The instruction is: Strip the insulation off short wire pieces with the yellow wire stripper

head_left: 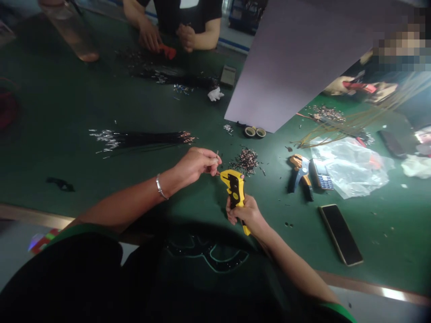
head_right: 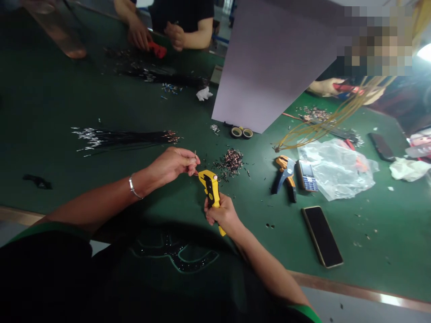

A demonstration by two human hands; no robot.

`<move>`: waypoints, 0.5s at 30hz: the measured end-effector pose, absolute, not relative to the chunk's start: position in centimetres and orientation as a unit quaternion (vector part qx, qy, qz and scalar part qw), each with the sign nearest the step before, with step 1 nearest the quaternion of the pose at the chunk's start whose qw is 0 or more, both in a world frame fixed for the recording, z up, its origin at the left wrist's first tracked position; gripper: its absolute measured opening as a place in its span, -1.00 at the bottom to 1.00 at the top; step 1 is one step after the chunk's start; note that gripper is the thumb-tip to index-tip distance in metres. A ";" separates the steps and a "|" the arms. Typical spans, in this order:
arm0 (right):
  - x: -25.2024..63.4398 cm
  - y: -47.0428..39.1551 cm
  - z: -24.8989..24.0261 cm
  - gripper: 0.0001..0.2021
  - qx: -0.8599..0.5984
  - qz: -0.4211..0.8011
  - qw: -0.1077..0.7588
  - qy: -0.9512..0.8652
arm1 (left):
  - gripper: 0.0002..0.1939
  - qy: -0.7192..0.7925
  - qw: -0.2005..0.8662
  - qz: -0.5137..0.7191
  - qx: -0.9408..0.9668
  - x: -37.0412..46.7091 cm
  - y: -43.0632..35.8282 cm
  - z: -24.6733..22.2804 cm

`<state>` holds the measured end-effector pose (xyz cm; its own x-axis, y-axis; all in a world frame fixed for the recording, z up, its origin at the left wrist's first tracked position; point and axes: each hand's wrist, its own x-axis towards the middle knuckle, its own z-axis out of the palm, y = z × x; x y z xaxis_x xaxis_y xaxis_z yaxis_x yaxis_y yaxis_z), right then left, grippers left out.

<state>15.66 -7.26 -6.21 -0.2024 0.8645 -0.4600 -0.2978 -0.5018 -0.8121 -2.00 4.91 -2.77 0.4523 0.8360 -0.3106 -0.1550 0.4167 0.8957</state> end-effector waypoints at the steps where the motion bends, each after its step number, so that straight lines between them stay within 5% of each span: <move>1: 15.7 -7.3 -6.2 -0.84 -0.489 0.717 0.399 -0.297 | -0.92 0.401 0.739 0.329 0.430 -2.0 5.0 -2.9; 15: 16.2 -6.9 -5.3 -0.85 -0.549 0.643 0.380 -0.375 | -0.93 0.381 0.753 0.314 0.435 -1.8 4.2 -1.9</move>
<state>16.21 -6.90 -5.32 -0.1075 0.9005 -0.4214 -0.0765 -0.4300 -0.8996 -1.81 4.24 -1.91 0.5125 0.8047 -0.2997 -0.1420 0.4237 0.8946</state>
